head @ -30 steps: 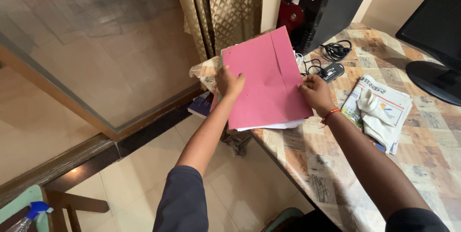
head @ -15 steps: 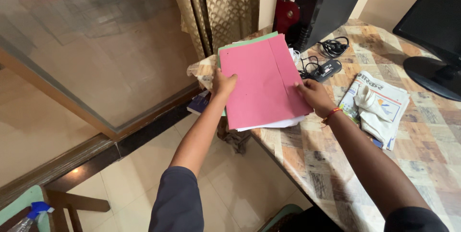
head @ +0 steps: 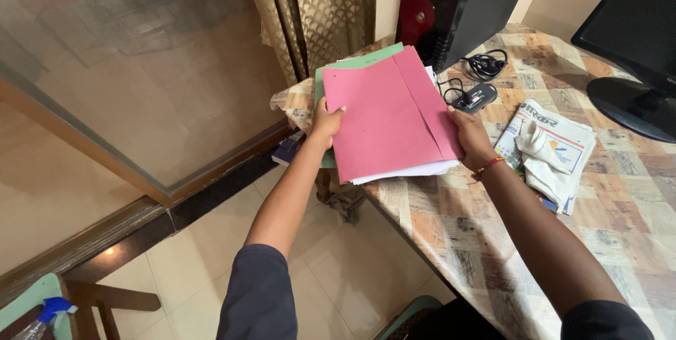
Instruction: The person organizes a desk by placing pens into a yellow pen holder, moving the holder, and stacking several pink and green folders. They also handle a newspaper and a white cloth, wiping the pen holder and arranging items on the table.
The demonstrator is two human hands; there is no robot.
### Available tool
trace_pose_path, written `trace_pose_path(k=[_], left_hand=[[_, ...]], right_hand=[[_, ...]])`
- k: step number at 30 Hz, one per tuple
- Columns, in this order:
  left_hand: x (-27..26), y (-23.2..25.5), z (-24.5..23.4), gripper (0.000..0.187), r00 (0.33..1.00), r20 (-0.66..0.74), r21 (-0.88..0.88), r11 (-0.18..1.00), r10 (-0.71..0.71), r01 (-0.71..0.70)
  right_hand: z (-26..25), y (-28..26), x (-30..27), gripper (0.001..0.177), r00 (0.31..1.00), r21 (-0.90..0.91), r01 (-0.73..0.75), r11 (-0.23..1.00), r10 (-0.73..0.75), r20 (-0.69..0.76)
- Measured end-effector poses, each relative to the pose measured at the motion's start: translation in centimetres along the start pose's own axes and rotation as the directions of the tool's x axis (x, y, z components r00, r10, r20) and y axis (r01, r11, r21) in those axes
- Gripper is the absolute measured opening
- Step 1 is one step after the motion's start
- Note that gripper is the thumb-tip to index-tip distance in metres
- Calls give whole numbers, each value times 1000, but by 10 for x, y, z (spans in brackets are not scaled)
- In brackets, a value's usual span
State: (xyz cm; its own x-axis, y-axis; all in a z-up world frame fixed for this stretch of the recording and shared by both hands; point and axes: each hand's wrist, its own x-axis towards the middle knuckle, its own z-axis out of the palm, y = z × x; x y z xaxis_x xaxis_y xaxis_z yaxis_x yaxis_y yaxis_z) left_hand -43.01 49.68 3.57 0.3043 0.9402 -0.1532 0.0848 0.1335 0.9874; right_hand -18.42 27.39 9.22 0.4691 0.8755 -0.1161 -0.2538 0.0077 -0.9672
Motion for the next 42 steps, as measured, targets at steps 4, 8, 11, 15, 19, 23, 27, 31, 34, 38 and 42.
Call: trace_pose_path(k=[4,8,11,15,19,23,27,31,34,38,42], left_hand=[[-5,5,2,65,999,36,-85,996,7,-4],[-9,4,10,66,991,78,-64,993,107,-102],[-13,8,10,68,987,104,-70,991,123,-116],[-22,12,16,73,975,156,-140,981,157,-136],[-23,12,25,78,971,181,-104,985,154,-137],[-15,1,36,76,956,173,-131,968,236,-215],[-5,-13,54,75,946,157,-117,957,283,-266],[-3,-18,68,87,896,48,84,892,441,-444],[-5,-17,71,95,879,-35,287,847,476,-447],[3,-19,68,78,816,-13,372,760,578,-533],[11,-33,64,50,938,-107,213,929,329,-302]], right_hand=[[6,-7,-8,38,997,-2,-72,997,72,21],[4,-3,-6,37,985,-82,-155,984,160,59],[-7,2,0,35,982,-195,-170,966,183,51],[-16,12,2,33,987,-344,-109,932,142,71],[-14,11,-4,36,998,-431,21,902,9,68],[-14,0,-19,48,982,-578,188,794,-166,92],[-15,-8,-31,69,949,-482,307,821,-230,214],[-16,-14,-37,68,957,-737,276,617,-245,153],[-10,-17,-43,75,973,-846,217,488,-178,147],[6,-16,-59,83,923,-579,326,747,-118,367],[19,-17,-69,83,896,-185,105,977,-12,444]])
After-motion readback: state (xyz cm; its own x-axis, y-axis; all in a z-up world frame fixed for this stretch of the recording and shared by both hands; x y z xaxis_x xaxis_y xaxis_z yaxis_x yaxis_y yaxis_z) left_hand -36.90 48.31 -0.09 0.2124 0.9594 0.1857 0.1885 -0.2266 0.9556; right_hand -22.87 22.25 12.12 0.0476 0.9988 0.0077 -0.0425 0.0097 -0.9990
